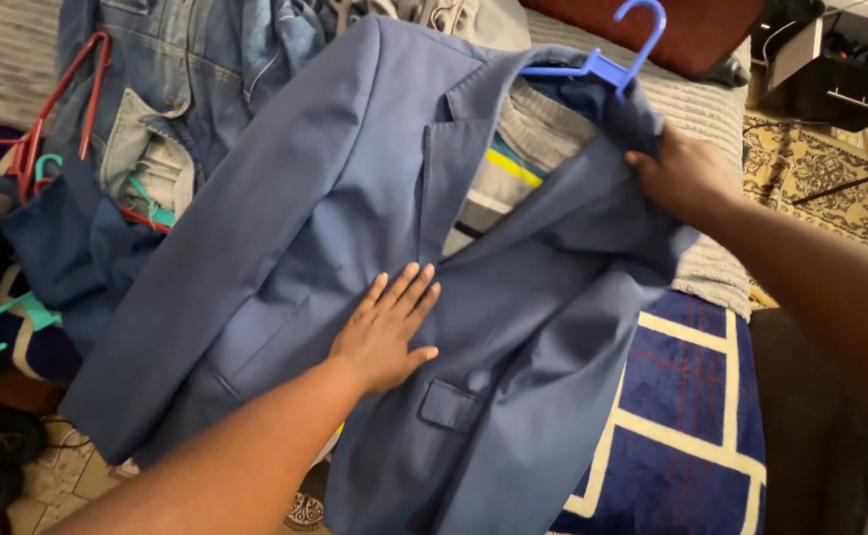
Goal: Organizing a pile of clothes on a bed and putting them onto hangers to be placed in a closet.
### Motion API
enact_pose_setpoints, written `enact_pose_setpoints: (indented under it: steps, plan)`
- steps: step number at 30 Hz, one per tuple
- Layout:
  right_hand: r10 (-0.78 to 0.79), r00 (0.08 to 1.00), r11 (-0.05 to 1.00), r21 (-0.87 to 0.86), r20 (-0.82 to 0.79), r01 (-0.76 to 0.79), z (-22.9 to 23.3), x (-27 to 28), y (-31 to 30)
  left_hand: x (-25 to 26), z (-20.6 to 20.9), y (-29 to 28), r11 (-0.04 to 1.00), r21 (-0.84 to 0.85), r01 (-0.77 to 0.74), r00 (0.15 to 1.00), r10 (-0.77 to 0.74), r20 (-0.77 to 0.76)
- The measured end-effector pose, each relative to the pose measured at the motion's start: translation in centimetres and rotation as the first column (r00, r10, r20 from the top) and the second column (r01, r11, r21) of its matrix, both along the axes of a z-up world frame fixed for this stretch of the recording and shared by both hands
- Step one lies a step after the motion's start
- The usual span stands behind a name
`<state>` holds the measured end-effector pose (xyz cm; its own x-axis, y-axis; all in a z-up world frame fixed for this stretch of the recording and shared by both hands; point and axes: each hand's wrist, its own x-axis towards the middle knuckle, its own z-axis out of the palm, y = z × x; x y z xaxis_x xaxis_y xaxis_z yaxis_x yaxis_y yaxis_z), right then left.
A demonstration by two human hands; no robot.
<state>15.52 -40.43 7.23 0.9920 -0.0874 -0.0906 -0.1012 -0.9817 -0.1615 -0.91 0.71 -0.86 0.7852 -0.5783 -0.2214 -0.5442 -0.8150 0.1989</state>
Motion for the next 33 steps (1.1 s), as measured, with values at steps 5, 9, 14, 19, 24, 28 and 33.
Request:
enact_pose_setpoints:
  steps: [5,9,14,19,24,28,33]
  plan:
    - [-0.018,0.995,0.949,-0.314,-0.103,-0.015,1.3,1.3,-5.7,-0.2,-0.2,-2.2,0.972,-0.197,0.124,0.992,-0.123,0.022]
    - [0.037,0.992,0.892,-0.444,-0.117,-0.085,-2.6,10.5,-18.5,1.6,0.1,-6.0,0.95,-0.272,0.153,0.988,-0.144,0.052]
    - [0.179,0.983,0.955,-0.246,0.04,-0.164,-6.0,15.6,-16.4,3.6,-2.6,-8.6,0.988,-0.131,0.081,0.992,-0.092,-0.082]
    - [0.168,0.956,0.982,-0.128,0.242,-0.14,-4.2,1.4,-4.1,1.9,-1.8,-8.3,0.99,-0.107,0.097,0.992,-0.105,-0.071]
    - [0.24,0.953,0.965,-0.155,0.184,-0.213,-7.8,-21.4,9.5,0.5,-2.2,-6.5,0.983,-0.125,0.135,0.986,-0.146,-0.082]
    - [0.029,1.0,0.999,0.013,-0.001,-0.029,-7.0,-31.3,16.7,-0.1,-3.5,-6.1,0.957,-0.208,0.204,0.978,-0.188,0.095]
    - [0.018,0.997,0.988,0.149,0.071,-0.028,-6.0,-33.3,22.7,0.0,0.4,-4.8,0.968,-0.202,0.152,0.988,-0.156,-0.003]
